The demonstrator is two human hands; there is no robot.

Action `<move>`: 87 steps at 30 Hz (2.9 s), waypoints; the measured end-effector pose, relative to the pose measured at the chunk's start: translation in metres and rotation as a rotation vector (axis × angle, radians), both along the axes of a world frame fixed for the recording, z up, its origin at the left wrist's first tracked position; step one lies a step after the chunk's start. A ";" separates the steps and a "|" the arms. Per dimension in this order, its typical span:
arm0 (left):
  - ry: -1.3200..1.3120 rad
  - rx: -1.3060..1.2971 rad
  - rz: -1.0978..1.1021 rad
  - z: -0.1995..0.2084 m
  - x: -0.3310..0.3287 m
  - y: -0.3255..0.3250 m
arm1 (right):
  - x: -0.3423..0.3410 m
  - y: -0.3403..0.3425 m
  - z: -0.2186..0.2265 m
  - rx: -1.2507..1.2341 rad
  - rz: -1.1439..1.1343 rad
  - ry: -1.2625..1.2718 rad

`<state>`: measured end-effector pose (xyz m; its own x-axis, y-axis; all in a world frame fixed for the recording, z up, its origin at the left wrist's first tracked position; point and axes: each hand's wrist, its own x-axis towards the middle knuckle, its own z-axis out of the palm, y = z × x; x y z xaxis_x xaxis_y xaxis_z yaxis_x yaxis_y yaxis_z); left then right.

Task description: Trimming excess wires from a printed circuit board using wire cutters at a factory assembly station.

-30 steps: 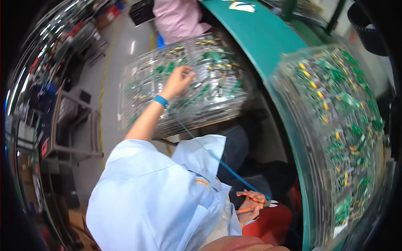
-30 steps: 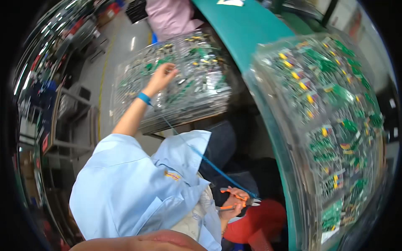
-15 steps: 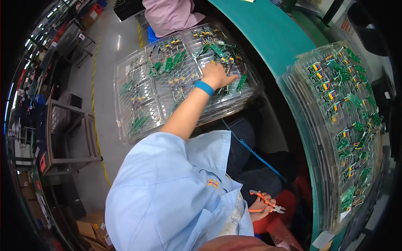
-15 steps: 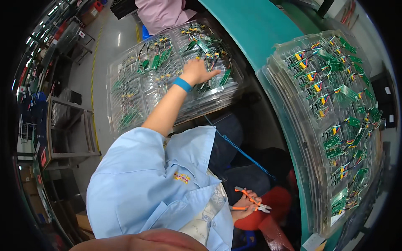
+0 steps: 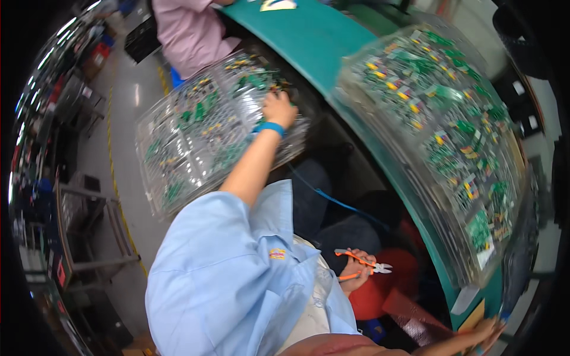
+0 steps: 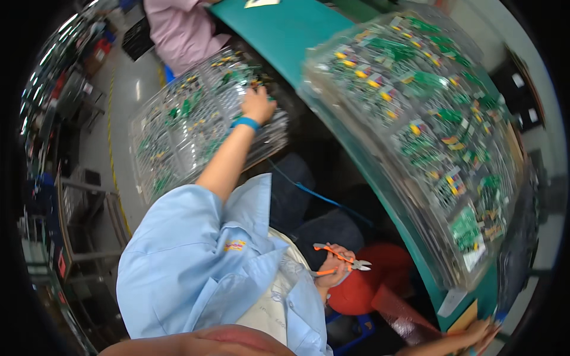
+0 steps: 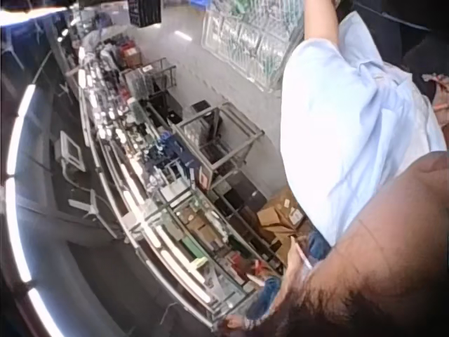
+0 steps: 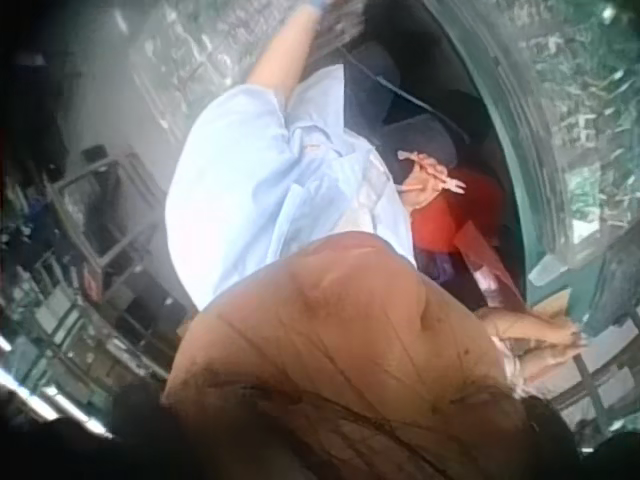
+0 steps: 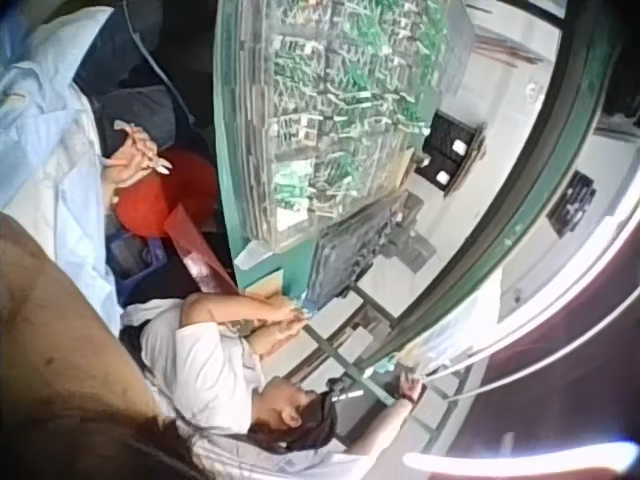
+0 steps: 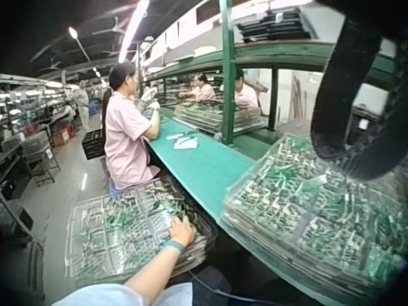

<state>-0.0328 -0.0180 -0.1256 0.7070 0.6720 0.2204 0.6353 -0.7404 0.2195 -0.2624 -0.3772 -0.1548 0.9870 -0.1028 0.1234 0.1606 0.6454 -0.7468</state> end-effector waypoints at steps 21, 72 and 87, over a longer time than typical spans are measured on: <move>-0.613 -1.401 -0.245 0.069 -0.045 0.048 | 0.019 -0.049 0.018 0.088 0.019 0.044; -0.404 -0.136 -0.617 0.230 0.088 0.032 | 0.025 -0.061 0.120 -0.931 0.107 0.187; 0.246 -0.530 -1.350 0.234 -0.092 -0.115 | 0.103 0.007 0.190 -0.737 0.201 -0.417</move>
<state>-0.1252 -0.1325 0.1082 0.8328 -0.5511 -0.0521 -0.3960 -0.6588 0.6397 -0.1594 -0.3705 0.0353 0.8373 0.3170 0.4455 0.4489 0.0666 -0.8911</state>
